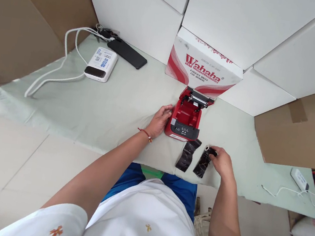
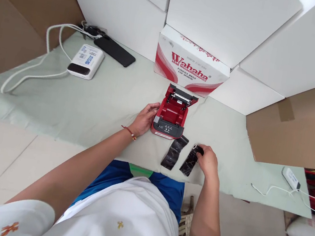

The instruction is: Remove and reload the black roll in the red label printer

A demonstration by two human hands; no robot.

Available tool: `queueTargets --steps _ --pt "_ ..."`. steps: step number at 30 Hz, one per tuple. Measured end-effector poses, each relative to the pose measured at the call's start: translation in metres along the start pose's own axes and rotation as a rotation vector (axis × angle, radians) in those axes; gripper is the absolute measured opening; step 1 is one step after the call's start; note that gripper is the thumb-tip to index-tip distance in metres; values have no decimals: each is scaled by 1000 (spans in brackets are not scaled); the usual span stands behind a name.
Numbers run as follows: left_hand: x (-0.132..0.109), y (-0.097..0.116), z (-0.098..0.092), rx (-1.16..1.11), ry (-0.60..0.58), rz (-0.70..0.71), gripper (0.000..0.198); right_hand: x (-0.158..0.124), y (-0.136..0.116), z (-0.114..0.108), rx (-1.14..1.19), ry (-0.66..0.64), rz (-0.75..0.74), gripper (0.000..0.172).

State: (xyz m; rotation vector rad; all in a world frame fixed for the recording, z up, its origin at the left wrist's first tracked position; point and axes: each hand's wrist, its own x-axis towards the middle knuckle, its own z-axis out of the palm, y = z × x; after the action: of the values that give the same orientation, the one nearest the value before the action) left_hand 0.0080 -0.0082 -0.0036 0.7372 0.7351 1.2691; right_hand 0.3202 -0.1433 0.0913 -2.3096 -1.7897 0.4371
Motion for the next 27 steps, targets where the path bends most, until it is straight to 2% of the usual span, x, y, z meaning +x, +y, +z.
queueTargets --steps 2,4,6,8,11,13,15,18,21,23,25,27 --pt "0 -1 0 19 -2 -4 48 -3 -4 3 11 -23 -15 39" --pt "0 -1 -1 24 -1 -19 50 -6 -13 -6 100 -144 -23 38" --pt "0 -1 -1 12 5 -28 50 -11 -27 -31 245 -351 -63 36" --pt "0 -1 -1 -5 13 -30 49 -14 -44 -66 364 -527 -136 41" --pt "1 -2 -1 -15 14 -28 49 -10 -75 -111 358 -594 -251 44" --pt "2 -2 -1 -4 8 -23 50 3 -98 -122 331 -578 -296 47" --pt "3 -2 0 22 12 -7 50 20 -122 -113 306 -506 -318 49" --pt "-5 1 4 147 75 58 40 47 -156 -77 215 -310 -346 45" --pt "-31 9 11 424 225 213 27 64 -183 -41 -34 -163 -359 45" --pt "-55 17 16 600 271 349 29 70 -197 -28 -211 -121 -325 43" --pt "-78 23 20 746 238 465 41 73 -207 -22 -328 -107 -299 43" --pt "-93 28 24 864 114 581 52 78 -214 -20 -386 -115 -302 44"
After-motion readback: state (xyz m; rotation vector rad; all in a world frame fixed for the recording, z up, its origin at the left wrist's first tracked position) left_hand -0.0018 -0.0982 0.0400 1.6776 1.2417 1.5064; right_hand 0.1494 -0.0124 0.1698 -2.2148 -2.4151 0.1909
